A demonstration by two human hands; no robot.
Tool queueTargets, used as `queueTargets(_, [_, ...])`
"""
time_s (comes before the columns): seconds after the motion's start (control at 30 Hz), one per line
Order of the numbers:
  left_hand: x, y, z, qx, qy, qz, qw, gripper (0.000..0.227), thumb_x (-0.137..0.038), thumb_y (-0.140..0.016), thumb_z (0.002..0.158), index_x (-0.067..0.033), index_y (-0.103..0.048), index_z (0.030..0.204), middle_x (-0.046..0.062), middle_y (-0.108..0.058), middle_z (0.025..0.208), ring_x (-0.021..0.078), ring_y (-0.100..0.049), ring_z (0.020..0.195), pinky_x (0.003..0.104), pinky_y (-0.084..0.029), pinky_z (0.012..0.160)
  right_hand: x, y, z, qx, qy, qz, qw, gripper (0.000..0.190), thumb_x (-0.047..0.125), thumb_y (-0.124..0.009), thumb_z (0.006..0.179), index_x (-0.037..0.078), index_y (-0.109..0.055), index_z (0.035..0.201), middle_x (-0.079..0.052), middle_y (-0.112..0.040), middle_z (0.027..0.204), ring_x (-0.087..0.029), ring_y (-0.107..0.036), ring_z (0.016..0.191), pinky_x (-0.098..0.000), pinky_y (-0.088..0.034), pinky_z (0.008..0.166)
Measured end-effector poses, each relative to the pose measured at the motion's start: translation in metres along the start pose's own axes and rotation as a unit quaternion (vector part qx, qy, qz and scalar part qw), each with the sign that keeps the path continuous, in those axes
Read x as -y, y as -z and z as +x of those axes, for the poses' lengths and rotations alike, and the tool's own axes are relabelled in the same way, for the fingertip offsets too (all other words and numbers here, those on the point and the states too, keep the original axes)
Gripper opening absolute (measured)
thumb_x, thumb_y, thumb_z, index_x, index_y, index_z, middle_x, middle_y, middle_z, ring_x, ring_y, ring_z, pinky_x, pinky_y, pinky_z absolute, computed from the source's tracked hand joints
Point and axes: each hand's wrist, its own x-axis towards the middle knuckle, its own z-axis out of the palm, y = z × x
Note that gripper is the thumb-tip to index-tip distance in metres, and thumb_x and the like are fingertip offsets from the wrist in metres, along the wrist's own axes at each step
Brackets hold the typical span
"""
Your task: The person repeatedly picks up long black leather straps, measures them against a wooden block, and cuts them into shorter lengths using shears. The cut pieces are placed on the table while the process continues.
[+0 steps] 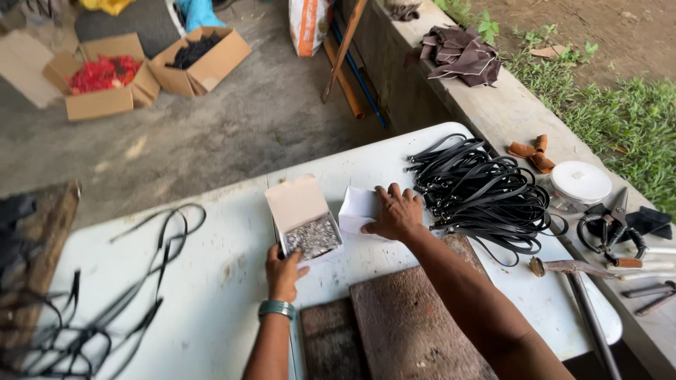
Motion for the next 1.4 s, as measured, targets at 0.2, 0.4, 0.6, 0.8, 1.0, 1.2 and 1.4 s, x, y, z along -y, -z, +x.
queueTargets(0.2, [-0.013,-0.061,0.017,0.002,-0.007,0.004,1.0,0.051,-0.006,-0.068,0.088,-0.0098,-0.049,0.135,0.013,-0.065,0.122,0.0267,-0.07,0.104,0.046,-0.066,0.07,-0.003,0.02,0.024,0.024,-0.077,0.03,0.996,0.116,0.071,-0.076,0.072,0.034,-0.015,0.163,-0.011,-0.039,0.148,-0.036,-0.045,0.131,-0.0474,-0.04,0.102])
queueTargets(0.4, [-0.025,-0.103,0.021,0.003,-0.018,0.04,0.999,0.05,-0.01,-0.068,0.09,-0.0083,-0.049,0.135,0.013,-0.063,0.125,0.0271,-0.069,0.101,0.043,-0.067,0.069,-0.032,0.03,0.035,0.02,-0.089,0.011,0.996,0.111,0.069,-0.069,0.079,0.029,-0.01,0.164,-0.014,-0.035,0.152,-0.037,-0.046,0.129,-0.0461,-0.041,0.099])
queueTargets(0.6, [-0.029,-0.132,0.02,0.011,-0.043,0.052,0.998,0.047,-0.011,-0.069,0.09,-0.0044,-0.049,0.132,0.014,-0.061,0.126,0.0277,-0.07,0.099,0.042,-0.064,0.07,-0.047,0.035,0.023,0.0,-0.093,0.042,0.995,0.101,0.067,-0.064,0.084,0.032,-0.016,0.164,-0.012,-0.043,0.142,-0.032,-0.054,0.123,-0.0453,-0.041,0.099])
queueTargets(0.8, [-0.028,-0.155,0.029,0.038,-0.057,0.067,0.995,0.045,-0.011,-0.069,0.091,-0.0039,-0.051,0.131,0.014,-0.06,0.126,0.0281,-0.07,0.1,0.041,-0.066,0.069,-0.047,0.041,0.029,-0.014,-0.125,0.061,0.99,0.092,0.065,-0.061,0.086,0.031,-0.023,0.163,-0.012,-0.045,0.139,-0.03,-0.055,0.121,-0.0446,-0.042,0.097])
queueTargets(1.0, [-0.029,-0.16,0.043,0.048,-0.062,0.105,0.991,0.045,-0.013,-0.07,0.089,-0.0048,-0.052,0.13,0.013,-0.061,0.126,0.0268,-0.071,0.098,0.04,-0.064,0.067,-0.052,0.047,0.041,0.028,-0.137,0.059,0.988,0.1,0.071,-0.063,0.082,0.031,-0.021,0.164,-0.014,-0.044,0.144,-0.033,-0.054,0.127,-0.0461,-0.043,0.1])
queueTargets(1.2, [-0.04,-0.137,0.039,0.111,-0.076,0.128,0.983,0.061,-0.038,-0.066,0.094,-0.008,-0.047,0.144,0.015,-0.059,0.135,0.0238,-0.066,0.108,0.039,-0.066,0.071,-0.045,0.026,0.116,-0.102,-0.028,0.227,0.968,0.115,0.086,-0.064,0.074,0.021,-0.026,0.162,-0.025,-0.04,0.149,-0.043,-0.045,0.137,-0.0525,-0.043,0.108])
queueTargets(1.4, [-0.043,-0.046,-0.035,0.104,-0.137,0.204,0.964,0.061,-0.045,-0.056,0.096,-0.0099,-0.05,0.146,0.014,-0.062,0.138,0.0249,-0.07,0.114,0.034,-0.063,0.086,-0.019,-0.005,0.243,-0.116,-0.021,0.492,0.863,0.107,0.078,-0.064,0.082,0.012,-0.03,0.158,-0.023,-0.054,0.137,-0.037,-0.056,0.124,-0.0471,-0.044,0.104])
